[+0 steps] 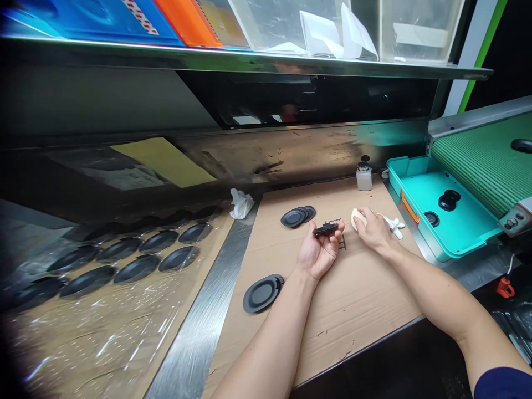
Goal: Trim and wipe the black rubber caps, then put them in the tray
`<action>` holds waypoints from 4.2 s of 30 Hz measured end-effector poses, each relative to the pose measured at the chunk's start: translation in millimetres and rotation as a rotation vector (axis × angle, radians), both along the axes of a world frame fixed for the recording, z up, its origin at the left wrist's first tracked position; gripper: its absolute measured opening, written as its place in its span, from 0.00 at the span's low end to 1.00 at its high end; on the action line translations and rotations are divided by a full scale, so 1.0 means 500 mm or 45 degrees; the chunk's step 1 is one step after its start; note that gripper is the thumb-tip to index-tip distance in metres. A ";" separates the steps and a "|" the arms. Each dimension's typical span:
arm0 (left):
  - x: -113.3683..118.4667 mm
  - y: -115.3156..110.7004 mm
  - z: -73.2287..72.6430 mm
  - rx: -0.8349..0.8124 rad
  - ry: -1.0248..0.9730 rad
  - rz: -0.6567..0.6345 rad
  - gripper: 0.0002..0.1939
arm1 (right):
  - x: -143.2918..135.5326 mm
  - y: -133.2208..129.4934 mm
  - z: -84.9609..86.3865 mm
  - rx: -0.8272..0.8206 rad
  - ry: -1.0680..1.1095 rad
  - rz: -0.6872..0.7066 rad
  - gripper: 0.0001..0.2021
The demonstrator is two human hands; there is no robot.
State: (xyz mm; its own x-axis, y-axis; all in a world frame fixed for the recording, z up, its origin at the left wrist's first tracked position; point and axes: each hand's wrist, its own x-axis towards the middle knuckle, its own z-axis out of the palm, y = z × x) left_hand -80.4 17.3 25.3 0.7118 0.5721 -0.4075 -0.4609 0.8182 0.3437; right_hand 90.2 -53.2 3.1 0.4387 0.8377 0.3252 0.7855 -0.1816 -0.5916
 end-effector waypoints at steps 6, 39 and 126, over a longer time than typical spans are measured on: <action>-0.001 -0.001 0.001 0.004 -0.012 -0.002 0.36 | -0.010 -0.004 0.010 -0.134 -0.036 0.023 0.19; 0.032 -0.036 -0.031 0.565 0.261 -0.097 0.28 | -0.065 -0.044 0.079 -0.172 -0.303 0.329 0.11; -0.014 -0.009 0.015 -0.144 0.124 -0.192 0.29 | 0.045 -0.037 0.091 -0.511 -0.459 -0.153 0.14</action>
State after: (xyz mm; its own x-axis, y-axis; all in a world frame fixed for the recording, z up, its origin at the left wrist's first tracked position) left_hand -87.5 12.7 32.8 0.7399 0.4089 -0.5342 -0.2992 0.9112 0.2831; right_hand 112.6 -71.8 48.8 0.4586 0.8779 0.1378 0.8855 -0.4383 -0.1546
